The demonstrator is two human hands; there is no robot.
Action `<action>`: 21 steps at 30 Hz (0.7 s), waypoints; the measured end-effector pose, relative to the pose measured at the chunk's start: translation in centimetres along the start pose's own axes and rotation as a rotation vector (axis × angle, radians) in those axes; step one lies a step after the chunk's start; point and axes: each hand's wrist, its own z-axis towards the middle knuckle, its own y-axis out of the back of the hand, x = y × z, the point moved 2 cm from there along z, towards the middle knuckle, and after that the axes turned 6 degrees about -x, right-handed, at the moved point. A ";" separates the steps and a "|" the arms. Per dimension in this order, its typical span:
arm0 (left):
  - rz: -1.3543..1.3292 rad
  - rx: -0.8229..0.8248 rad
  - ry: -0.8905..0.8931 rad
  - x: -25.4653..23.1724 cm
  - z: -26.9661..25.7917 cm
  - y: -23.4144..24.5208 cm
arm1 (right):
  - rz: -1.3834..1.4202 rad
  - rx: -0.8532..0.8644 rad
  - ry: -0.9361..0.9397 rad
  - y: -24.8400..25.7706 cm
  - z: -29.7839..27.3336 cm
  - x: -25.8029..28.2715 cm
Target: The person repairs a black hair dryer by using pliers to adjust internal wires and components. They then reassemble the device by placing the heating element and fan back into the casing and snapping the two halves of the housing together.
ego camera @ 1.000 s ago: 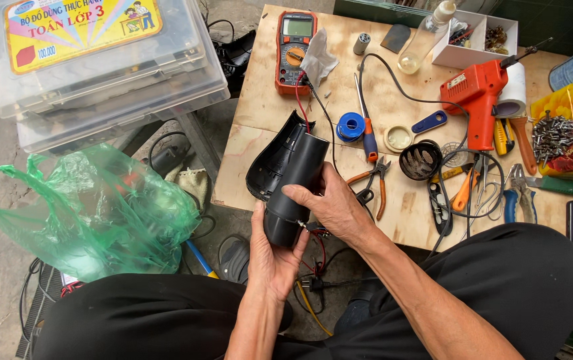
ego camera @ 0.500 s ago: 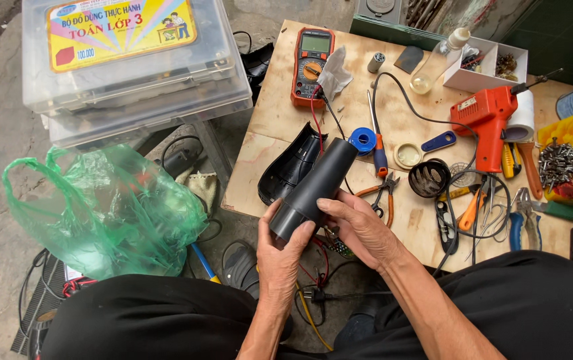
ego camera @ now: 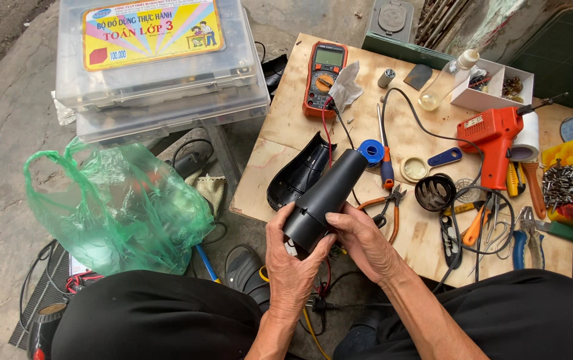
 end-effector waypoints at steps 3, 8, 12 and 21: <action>0.065 0.019 0.029 -0.1 -0.2 -0.1 | 0.058 0.045 0.034 0.8 0.7 -0.7; 0.067 -0.014 -0.226 -0.4 -0.6 -0.2 | 0.138 0.088 0.063 2.9 2.3 -2.6; 0.092 -0.018 -0.308 -0.3 -0.9 -0.2 | 0.162 0.107 0.050 3.2 2.6 -2.9; 0.115 -0.015 -0.290 -0.4 -1.0 -0.1 | 0.229 0.121 0.042 4.0 3.7 -4.2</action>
